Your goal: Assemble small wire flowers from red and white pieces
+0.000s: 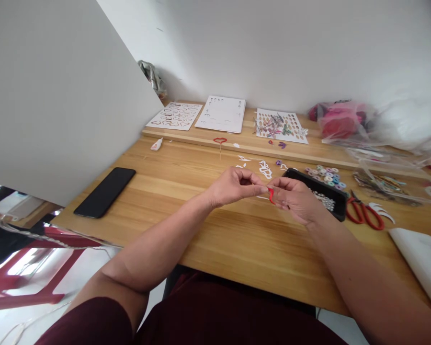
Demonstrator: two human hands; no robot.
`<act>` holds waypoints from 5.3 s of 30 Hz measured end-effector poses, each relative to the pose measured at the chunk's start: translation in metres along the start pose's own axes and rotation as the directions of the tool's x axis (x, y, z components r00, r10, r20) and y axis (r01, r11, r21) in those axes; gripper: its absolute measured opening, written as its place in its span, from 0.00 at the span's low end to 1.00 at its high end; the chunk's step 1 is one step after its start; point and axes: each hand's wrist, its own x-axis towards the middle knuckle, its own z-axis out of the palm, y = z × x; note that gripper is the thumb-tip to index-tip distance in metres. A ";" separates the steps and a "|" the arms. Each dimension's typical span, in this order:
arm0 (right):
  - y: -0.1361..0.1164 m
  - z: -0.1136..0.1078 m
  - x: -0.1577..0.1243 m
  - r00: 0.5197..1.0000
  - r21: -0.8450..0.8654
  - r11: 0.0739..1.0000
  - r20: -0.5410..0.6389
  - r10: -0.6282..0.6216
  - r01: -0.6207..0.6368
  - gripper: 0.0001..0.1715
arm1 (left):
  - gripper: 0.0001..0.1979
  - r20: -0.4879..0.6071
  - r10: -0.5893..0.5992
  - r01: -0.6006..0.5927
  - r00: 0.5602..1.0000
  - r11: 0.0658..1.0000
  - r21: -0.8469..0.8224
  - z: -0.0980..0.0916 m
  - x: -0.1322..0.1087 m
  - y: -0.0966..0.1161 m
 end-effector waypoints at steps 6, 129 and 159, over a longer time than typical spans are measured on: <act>-0.001 0.004 -0.003 1.000 0.068 0.998 -0.030 0.008 -0.006 0.24 | 0.17 -0.182 -0.011 0.004 0.983 0.999 -0.041 -0.002 0.002 0.000; 0.012 0.018 -0.008 0.938 -0.021 0.955 -0.183 -0.295 0.296 0.08 | 0.17 -0.015 -0.208 0.204 0.978 0.970 -0.131 -0.006 0.001 -0.001; -0.001 0.030 -0.011 0.971 0.272 0.958 -0.239 -0.024 0.091 0.15 | 0.11 -0.047 -0.010 0.011 0.999 1.000 0.017 0.001 0.000 -0.001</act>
